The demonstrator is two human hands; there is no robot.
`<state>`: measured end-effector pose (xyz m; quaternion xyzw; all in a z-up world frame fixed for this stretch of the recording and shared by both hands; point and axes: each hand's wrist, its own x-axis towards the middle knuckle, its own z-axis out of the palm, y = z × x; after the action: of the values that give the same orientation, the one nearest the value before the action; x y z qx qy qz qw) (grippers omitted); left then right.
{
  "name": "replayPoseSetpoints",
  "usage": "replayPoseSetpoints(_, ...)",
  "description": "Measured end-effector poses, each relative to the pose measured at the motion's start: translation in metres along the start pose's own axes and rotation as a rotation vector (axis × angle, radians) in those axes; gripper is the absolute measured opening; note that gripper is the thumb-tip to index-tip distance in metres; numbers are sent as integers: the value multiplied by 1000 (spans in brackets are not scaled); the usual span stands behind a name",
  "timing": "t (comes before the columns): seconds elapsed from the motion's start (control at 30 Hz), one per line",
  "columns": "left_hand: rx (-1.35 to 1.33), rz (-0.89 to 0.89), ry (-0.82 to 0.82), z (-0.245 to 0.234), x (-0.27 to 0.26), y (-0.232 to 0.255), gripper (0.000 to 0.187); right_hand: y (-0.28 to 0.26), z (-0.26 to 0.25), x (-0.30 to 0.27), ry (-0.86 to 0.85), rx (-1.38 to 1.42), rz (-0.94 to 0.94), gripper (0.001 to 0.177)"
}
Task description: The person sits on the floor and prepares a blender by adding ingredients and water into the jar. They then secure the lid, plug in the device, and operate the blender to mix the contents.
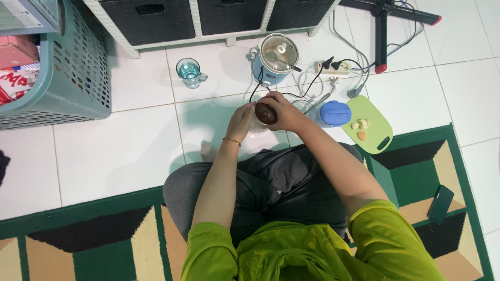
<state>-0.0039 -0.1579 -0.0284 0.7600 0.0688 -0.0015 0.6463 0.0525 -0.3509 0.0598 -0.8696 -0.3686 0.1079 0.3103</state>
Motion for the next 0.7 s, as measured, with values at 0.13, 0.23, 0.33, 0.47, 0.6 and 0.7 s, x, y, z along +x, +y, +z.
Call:
replayPoseSetpoints(0.13,-35,4,15,1,0,1,47,-1,-1,1,-26,-20,30,90)
replayPoseSetpoints(0.23,-42,-13,25,3,2,3,47,-8,6,3,72,-83,66,91)
replayPoseSetpoints(0.33,-40,-26,12,4,2,3,48,-16,21,1,154,-99,193,92)
replayPoseSetpoints(0.47,-28,-4,-2,5,1,4,49,-26,36,-2,264,-118,344,95)
replayPoseSetpoints(0.6,-26,-55,-31,4,-1,7,51,-20,33,-4,246,-117,282,91)
replayPoseSetpoints(0.7,8,-80,-37,4,-1,10,52,-4,18,-1,154,-111,130,92)
